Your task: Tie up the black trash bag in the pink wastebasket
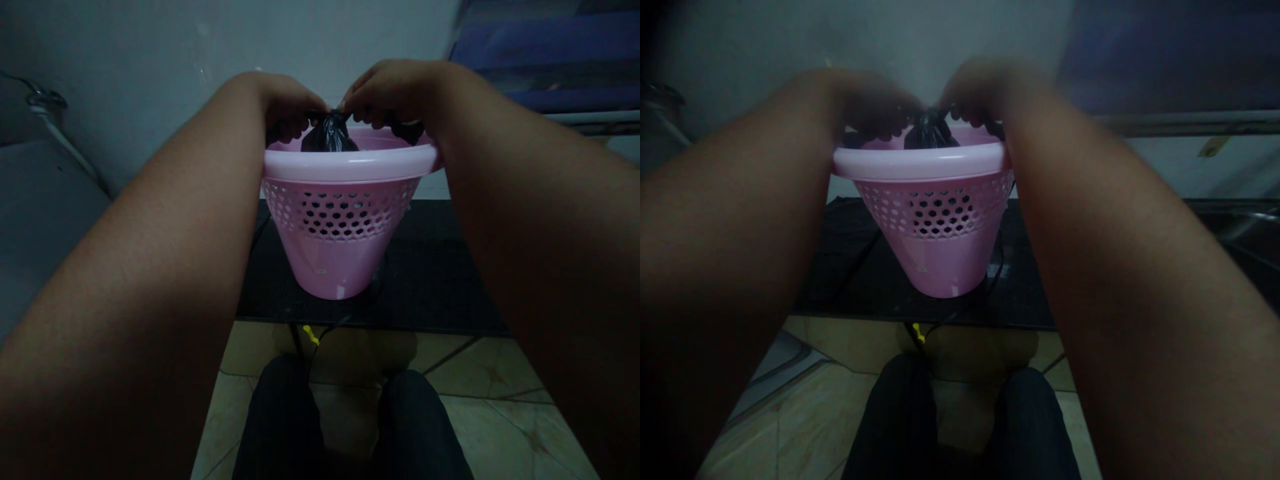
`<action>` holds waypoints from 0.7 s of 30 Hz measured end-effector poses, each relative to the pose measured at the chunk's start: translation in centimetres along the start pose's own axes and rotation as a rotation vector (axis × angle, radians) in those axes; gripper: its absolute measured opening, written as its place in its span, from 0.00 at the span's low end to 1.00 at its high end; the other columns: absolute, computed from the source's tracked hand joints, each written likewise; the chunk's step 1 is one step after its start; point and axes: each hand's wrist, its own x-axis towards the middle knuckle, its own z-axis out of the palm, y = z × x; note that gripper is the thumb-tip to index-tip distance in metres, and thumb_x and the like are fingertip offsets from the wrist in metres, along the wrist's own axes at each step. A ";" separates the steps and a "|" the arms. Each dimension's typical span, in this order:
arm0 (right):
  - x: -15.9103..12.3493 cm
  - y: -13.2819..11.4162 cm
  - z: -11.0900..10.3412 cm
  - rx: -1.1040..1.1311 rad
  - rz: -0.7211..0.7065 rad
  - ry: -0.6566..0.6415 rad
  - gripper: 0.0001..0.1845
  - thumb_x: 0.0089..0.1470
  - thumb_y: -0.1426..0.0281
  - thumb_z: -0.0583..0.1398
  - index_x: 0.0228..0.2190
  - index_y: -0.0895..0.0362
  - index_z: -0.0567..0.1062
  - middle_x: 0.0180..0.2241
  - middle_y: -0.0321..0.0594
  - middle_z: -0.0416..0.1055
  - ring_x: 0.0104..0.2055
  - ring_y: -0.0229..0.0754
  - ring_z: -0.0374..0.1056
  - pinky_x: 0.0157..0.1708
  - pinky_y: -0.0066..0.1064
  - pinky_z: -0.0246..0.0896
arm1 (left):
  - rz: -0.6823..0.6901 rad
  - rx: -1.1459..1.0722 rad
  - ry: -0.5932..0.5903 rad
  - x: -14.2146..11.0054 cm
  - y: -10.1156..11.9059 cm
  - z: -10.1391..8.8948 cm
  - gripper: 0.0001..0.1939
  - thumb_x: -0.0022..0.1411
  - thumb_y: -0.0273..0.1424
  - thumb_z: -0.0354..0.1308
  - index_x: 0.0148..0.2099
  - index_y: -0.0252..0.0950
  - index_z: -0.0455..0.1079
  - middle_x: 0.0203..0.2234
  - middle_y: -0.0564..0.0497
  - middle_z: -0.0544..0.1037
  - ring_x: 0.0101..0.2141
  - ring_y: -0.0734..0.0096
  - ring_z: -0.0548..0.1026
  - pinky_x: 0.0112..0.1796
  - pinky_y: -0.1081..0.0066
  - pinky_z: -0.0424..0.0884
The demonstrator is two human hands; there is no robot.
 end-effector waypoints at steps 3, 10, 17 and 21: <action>-0.4 -0.3 0.0 0.011 0.011 0.013 0.22 0.48 0.63 0.56 0.43 0.60 0.71 0.28 0.40 0.61 0.25 0.34 0.56 0.23 0.28 0.49 | 0.009 0.051 -0.039 0.7 -0.1 -0.2 0.16 0.56 0.38 0.50 0.24 0.34 0.54 0.19 0.55 0.51 0.19 0.81 0.50 0.22 0.76 0.46; 0.0 0.2 0.1 0.080 0.008 0.008 0.20 0.47 0.63 0.57 0.41 0.61 0.71 0.26 0.38 0.59 0.22 0.31 0.54 0.20 0.26 0.46 | 0.154 0.102 -0.032 2.5 -0.5 -0.7 0.06 0.53 0.29 0.45 0.25 0.34 0.56 0.18 0.55 0.54 0.18 0.81 0.52 0.25 0.75 0.49; 0.6 0.5 0.0 0.092 0.050 0.046 0.10 0.45 0.66 0.54 0.28 0.61 0.68 0.22 0.37 0.58 0.19 0.32 0.54 0.19 0.27 0.46 | 0.165 0.031 -0.041 2.6 -0.6 -0.8 0.07 0.53 0.28 0.47 0.24 0.35 0.55 0.17 0.55 0.51 0.17 0.80 0.52 0.22 0.75 0.49; -0.6 -0.4 -0.1 0.031 0.052 0.058 0.06 0.47 0.70 0.53 0.24 0.61 0.65 0.23 0.37 0.59 0.20 0.32 0.54 0.20 0.26 0.47 | 0.147 -0.010 -0.056 2.6 -0.7 -0.6 0.08 0.53 0.27 0.47 0.23 0.35 0.54 0.16 0.56 0.51 0.16 0.80 0.50 0.21 0.74 0.47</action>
